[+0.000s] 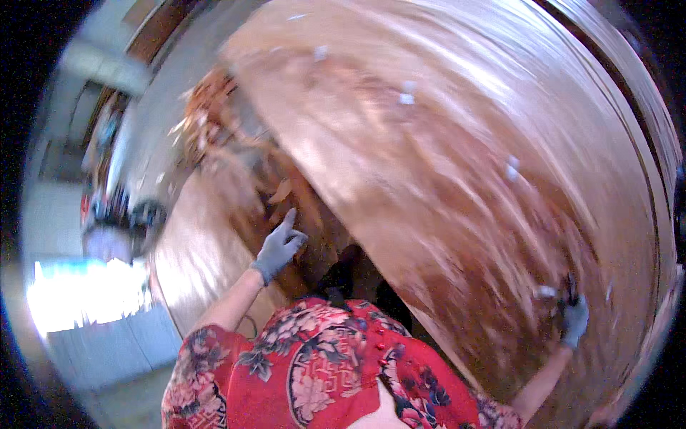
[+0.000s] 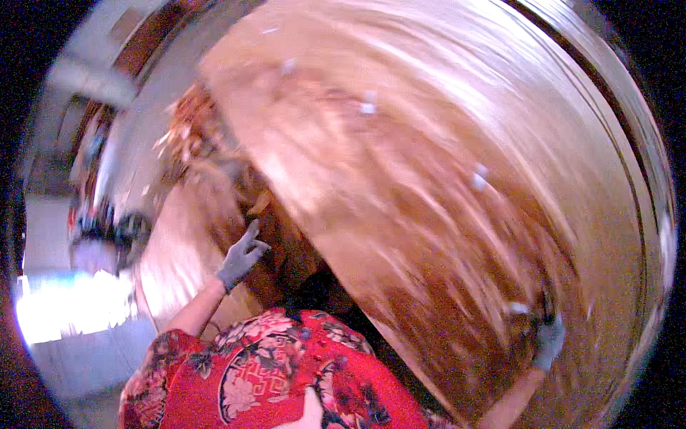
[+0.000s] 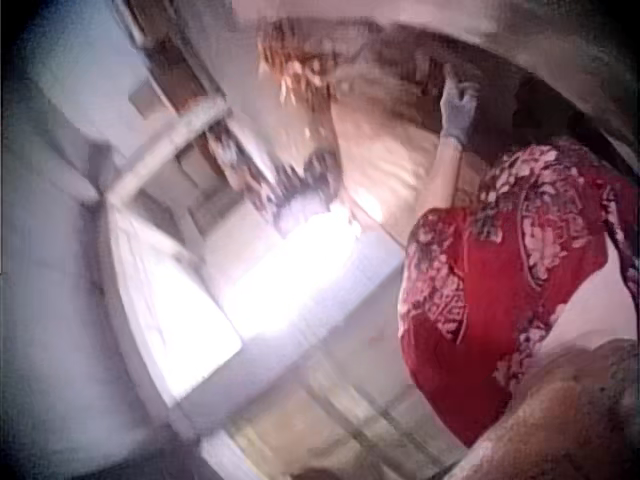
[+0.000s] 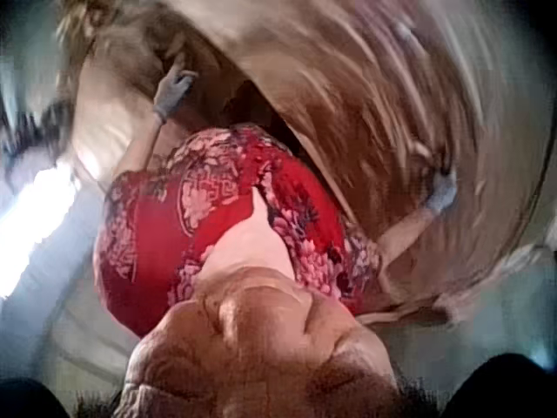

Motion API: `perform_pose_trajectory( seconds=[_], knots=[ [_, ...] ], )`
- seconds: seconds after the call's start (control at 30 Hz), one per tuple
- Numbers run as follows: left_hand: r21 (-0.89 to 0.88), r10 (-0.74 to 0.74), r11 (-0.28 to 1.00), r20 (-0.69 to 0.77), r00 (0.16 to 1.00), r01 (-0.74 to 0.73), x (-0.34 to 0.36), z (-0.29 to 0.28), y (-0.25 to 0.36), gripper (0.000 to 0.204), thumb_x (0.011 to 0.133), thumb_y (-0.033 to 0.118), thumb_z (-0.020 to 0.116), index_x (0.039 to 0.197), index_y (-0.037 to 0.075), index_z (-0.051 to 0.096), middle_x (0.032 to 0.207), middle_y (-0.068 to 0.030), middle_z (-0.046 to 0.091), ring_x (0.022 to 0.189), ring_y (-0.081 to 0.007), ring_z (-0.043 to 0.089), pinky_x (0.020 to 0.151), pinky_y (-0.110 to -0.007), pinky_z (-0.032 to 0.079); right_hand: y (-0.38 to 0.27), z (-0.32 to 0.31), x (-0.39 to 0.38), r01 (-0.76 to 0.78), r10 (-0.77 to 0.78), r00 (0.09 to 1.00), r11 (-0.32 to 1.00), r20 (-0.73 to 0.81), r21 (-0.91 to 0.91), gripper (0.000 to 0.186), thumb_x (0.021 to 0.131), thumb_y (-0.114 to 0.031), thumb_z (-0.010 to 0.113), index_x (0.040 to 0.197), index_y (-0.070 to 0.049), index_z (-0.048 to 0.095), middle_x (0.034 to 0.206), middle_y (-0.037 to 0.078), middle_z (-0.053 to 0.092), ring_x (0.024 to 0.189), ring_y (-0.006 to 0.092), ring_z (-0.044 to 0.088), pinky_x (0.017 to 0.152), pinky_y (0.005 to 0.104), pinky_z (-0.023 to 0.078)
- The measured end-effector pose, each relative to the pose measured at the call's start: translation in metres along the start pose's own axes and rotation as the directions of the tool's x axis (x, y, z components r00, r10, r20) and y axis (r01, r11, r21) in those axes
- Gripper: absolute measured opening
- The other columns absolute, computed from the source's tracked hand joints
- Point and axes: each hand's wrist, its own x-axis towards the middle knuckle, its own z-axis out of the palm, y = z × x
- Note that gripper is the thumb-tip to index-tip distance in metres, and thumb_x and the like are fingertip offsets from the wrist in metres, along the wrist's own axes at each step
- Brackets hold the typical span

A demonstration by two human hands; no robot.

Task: The person uses a utility knife to carefully peel thin layers of wood veneer from a large curved wooden surface. They work methodically along the surface, removing strips of veneer and occasionally using a measuring tape to check dimensions. The peeled veneer strips accumulate on the floor.

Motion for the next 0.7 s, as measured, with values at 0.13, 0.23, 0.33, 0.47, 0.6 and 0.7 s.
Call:
perform_pose_trajectory(
  seconds=[0.13,0.23,0.33,0.47,0.6,0.7],
  knots=[
    [-0.221,-0.210,0.958,-0.108,0.972,0.183,-0.023,-0.009,-0.107,0.070,0.087,0.014,0.057,0.145,0.004,0.018,0.085,-0.0072,0.064,0.076,-0.0122,0.057,0.076,-0.025,0.046,0.057,0.015,0.027,-0.180,0.156,0.984,0.870,-0.090,-0.460,0.064,0.070,-0.041,0.073,0.117,-0.005,0.051,0.105,0.023,0.061,0.094,0.0372,0.060,0.079,0.0469,0.046],
    [-0.444,-0.347,0.855,-0.108,0.932,0.267,-0.053,0.009,-0.183,0.070,0.087,0.012,0.056,0.145,0.004,0.017,0.090,-0.0067,0.062,0.081,-0.0128,0.057,0.079,-0.026,0.045,0.033,0.010,0.021,-0.246,0.067,0.957,0.707,-0.284,-0.663,0.086,0.068,-0.045,0.074,0.133,-0.004,0.037,0.122,0.026,0.051,0.107,0.0397,0.054,0.087,0.0463,0.045],
    [-0.323,-0.363,0.892,-0.096,0.927,0.316,-0.034,-0.008,-0.205,0.069,0.088,0.011,0.054,0.145,0.004,0.016,0.096,-0.0065,0.060,0.084,-0.0133,0.056,0.080,-0.027,0.046,0.072,0.013,0.000,-0.349,0.077,0.905,0.694,-0.418,-0.630,0.094,0.071,-0.045,0.071,0.138,0.004,0.026,0.134,0.028,0.040,0.115,0.0400,0.048,0.092,0.0442,0.043],
    [-0.428,-0.357,0.867,-0.178,0.917,0.255,-0.037,-0.058,-0.284,0.068,0.089,0.023,0.057,0.144,0.002,0.022,0.083,-0.0081,0.064,0.074,-0.0133,0.056,0.069,-0.026,0.046,-0.003,0.015,-0.043,-0.360,0.163,0.839,0.882,-0.520,-0.304,0.073,0.077,-0.039,0.064,0.131,0.004,0.039,0.121,0.025,0.053,0.100,0.0380,0.057,0.080,0.0449,0.048],
    [-0.520,-0.467,0.787,-0.151,0.871,0.331,-0.028,-0.111,-0.328,0.066,0.089,0.023,0.056,0.143,0.002,0.024,0.090,-0.0081,0.066,0.074,-0.0133,0.056,0.068,-0.026,0.045,0.004,0.010,-0.014,-0.207,-0.052,0.800,0.911,-0.598,-0.356,0.048,0.085,-0.024,0.055,0.125,0.002,0.050,0.112,0.019,0.061,0.095,0.0289,0.062,0.078,0.0375,0.049],
    [-0.562,-0.499,0.754,-0.154,0.853,0.340,-0.018,-0.149,-0.330,0.061,0.086,0.010,0.050,0.142,-0.001,0.027,0.099,-0.0072,0.061,0.092,-0.0149,0.058,0.085,-0.028,0.045,-0.065,0.052,-0.023,0.152,-0.299,0.742,0.947,-0.600,-0.284,0.039,0.089,-0.016,0.050,0.123,0.000,0.053,0.111,0.015,0.062,0.094,0.0234,0.061,0.080,0.0335,0.048]
  ],
)
